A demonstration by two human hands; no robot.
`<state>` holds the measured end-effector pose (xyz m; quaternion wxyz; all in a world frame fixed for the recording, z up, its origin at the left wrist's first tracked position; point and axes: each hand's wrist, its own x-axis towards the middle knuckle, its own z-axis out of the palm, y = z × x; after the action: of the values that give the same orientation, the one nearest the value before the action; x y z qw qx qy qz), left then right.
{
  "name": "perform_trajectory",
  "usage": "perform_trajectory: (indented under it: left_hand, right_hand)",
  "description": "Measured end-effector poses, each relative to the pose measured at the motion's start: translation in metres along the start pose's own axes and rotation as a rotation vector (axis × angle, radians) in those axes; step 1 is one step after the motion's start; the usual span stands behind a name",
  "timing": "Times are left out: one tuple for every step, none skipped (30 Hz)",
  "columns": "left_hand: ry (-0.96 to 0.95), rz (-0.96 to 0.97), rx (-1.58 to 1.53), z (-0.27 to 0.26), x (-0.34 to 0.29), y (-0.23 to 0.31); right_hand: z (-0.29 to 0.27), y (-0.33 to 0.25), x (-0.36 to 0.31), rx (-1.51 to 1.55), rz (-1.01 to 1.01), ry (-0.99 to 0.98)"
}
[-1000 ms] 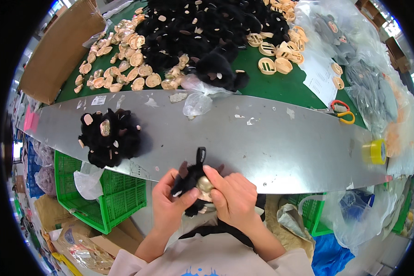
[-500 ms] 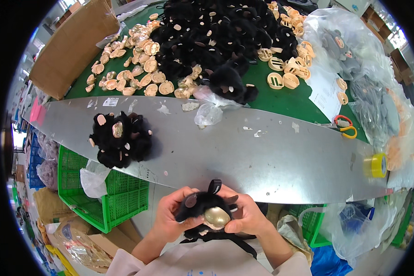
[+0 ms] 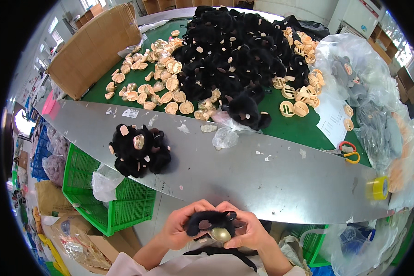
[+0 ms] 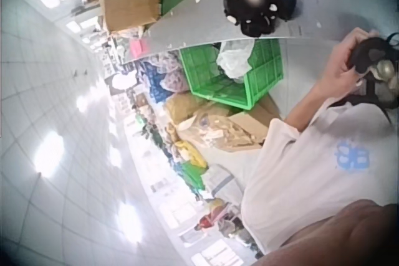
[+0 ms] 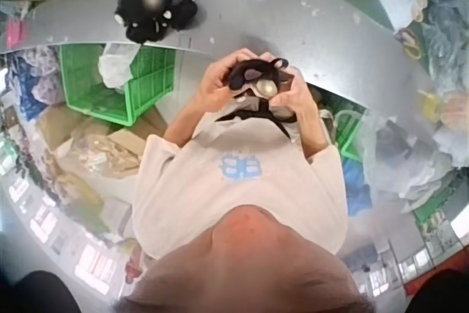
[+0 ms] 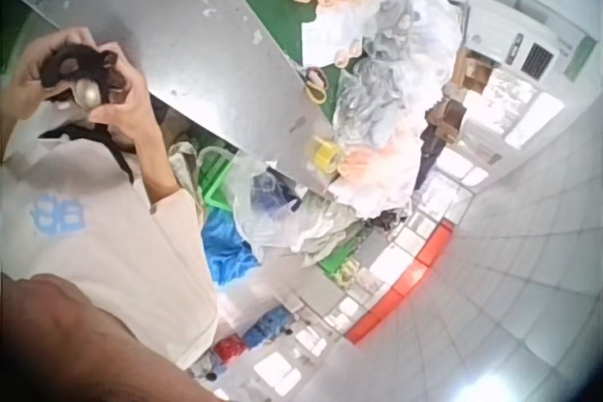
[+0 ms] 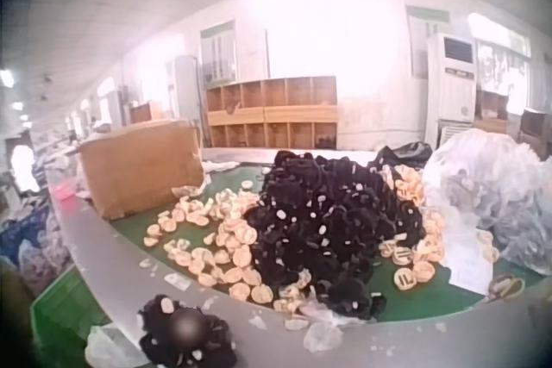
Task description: The person assembles small black plush toys by inserting a round wooden base into each toy's opening, then closing the seam. Completed units are placed into a green basket on the table.
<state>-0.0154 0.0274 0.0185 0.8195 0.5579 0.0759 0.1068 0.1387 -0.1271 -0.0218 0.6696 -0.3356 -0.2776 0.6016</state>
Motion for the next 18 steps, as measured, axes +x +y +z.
perform_trajectory:
  left_hand:
    - [0.007, 0.027, -0.026, 0.003, 0.001, -0.001]
    - [0.013, 0.048, -0.054, 0.005, 0.001, -0.002]
    - [0.011, 0.07, -0.046, 0.004, 0.003, -0.002]
    - [0.009, 0.092, -0.038, 0.002, 0.007, -0.002]
    - [0.006, 0.108, -0.034, 0.0, 0.01, -0.005]
    - [-0.01, 0.117, -0.034, -0.002, 0.011, -0.008]
    - [-0.018, 0.122, -0.03, -0.005, 0.009, -0.011]
    - [-0.027, 0.128, -0.027, -0.008, 0.007, -0.012]
    - [-0.011, 0.154, -0.017, -0.005, 0.007, -0.009]
    - [-0.066, 0.165, 0.019, -0.009, 0.008, -0.007]
    - [-0.11, 0.176, 0.062, -0.016, 0.008, -0.005]
    - [-0.159, 0.184, 0.099, -0.019, 0.01, -0.006]
    - [-0.19, 0.179, -0.026, -0.014, 0.014, 0.002]
    - [-0.205, 0.189, -0.036, -0.013, 0.012, 0.0]
    - [-0.221, 0.199, -0.046, -0.012, 0.011, -0.003]
    - [-0.235, 0.21, -0.056, -0.011, 0.009, -0.007]
    - [-0.244, 0.256, -0.021, -0.013, 0.008, -0.012]
    - [-0.249, 0.286, -0.006, -0.012, 0.008, -0.014]
  right_hand:
    - [0.009, -0.011, 0.0, -0.042, 0.043, 0.065]
    - [0.014, -0.018, -0.001, -0.189, 0.003, 0.075]
    - [0.017, -0.023, 0.0, -0.336, -0.037, 0.086]
    - [0.023, -0.029, 0.001, -0.483, -0.078, 0.097]
    - [0.033, -0.035, 0.003, -0.651, -0.184, 0.127]
    - [0.038, -0.036, 0.001, -0.761, -0.225, 0.154]
    - [0.041, -0.035, -0.002, -0.865, -0.265, 0.174]
    - [0.044, -0.033, -0.002, -0.97, -0.304, 0.195]
    - [0.046, -0.033, -0.002, -1.05, -0.455, 0.202]
    - [0.048, -0.033, -0.003, -1.089, -0.522, 0.221]
    - [0.048, -0.032, -0.004, -1.119, -0.59, 0.23]
    - [0.049, -0.029, -0.005, -1.151, -0.653, 0.244]
    - [0.049, -0.028, -0.001, -1.149, -0.725, 0.25]
    - [0.05, -0.027, -0.001, -1.121, -0.716, 0.219]
    - [0.051, -0.027, -0.003, -1.092, -0.706, 0.189]
    - [0.053, -0.027, -0.005, -1.063, -0.697, 0.158]
    - [0.057, -0.027, -0.004, -1.047, -0.703, 0.154]
    - [0.057, -0.025, -0.004, -1.008, -0.7, 0.141]
